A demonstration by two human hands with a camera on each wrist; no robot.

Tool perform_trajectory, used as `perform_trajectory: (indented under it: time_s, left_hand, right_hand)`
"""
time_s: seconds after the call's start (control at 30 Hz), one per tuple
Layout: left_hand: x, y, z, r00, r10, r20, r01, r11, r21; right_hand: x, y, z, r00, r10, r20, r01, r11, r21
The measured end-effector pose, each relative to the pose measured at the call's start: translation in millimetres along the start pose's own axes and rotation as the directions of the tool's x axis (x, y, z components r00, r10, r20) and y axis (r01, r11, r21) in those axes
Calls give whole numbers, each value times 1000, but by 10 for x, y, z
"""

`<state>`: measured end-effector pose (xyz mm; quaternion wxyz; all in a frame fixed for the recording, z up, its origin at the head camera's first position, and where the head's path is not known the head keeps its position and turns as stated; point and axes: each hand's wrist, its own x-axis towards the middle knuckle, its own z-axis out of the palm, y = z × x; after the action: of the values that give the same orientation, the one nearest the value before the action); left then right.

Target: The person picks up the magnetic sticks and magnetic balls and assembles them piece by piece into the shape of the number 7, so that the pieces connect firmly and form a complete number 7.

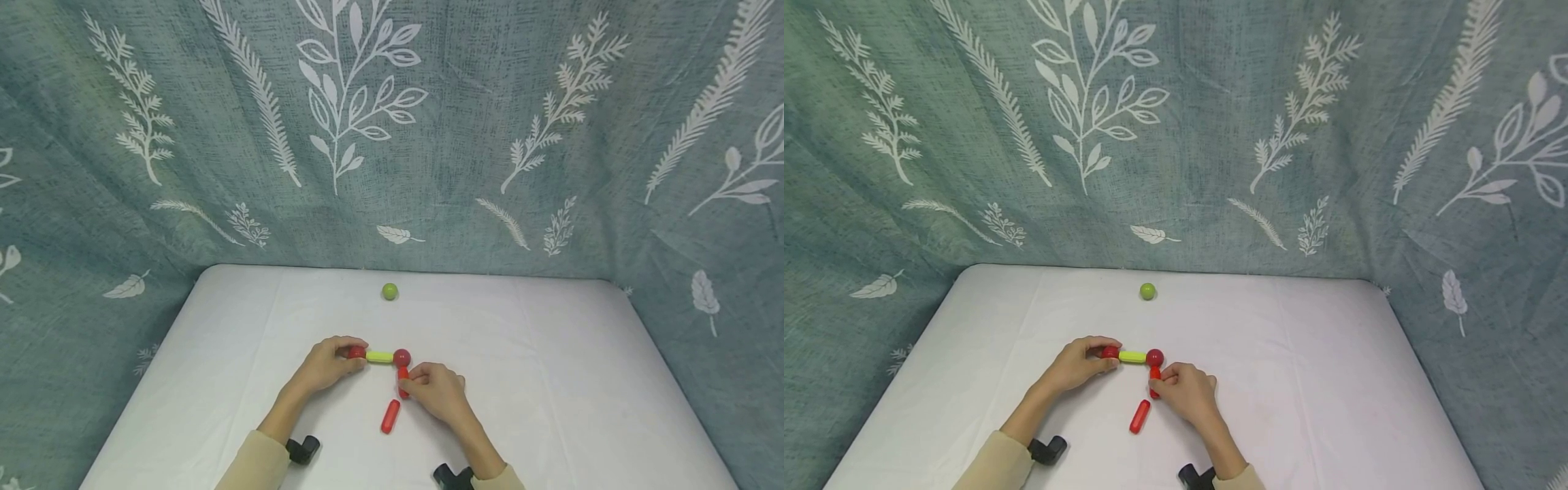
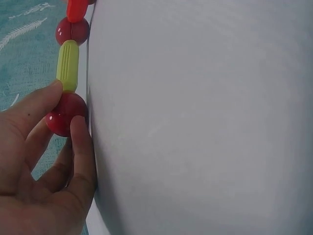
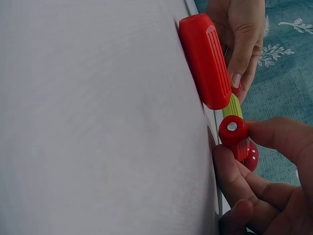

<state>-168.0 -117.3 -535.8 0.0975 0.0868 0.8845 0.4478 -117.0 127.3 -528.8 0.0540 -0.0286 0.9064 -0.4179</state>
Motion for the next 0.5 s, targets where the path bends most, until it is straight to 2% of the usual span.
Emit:
perform_trajectory:
  time_s: [0.2,0.3,0.4,0.5]
  left_hand:
    - [20,37,15,1000,18,18,-19,999,34]
    - [-6,77,3,1000,-4,13,3,998,56]
    - [-73,138,-11,999,-27,-30,29,997,77]
    - [-170,216,-10,996,-1,-87,10,995,100]
  right_hand:
    - [8,14,2,1000,12,0,-12,1000,-1]
    - [12,24,10,1000,16,4,-16,1000,2]
    - [14,26,15,1000,14,4,-14,1000,5]
    - [17,32,14,1000,17,-1,-17,1000,3]
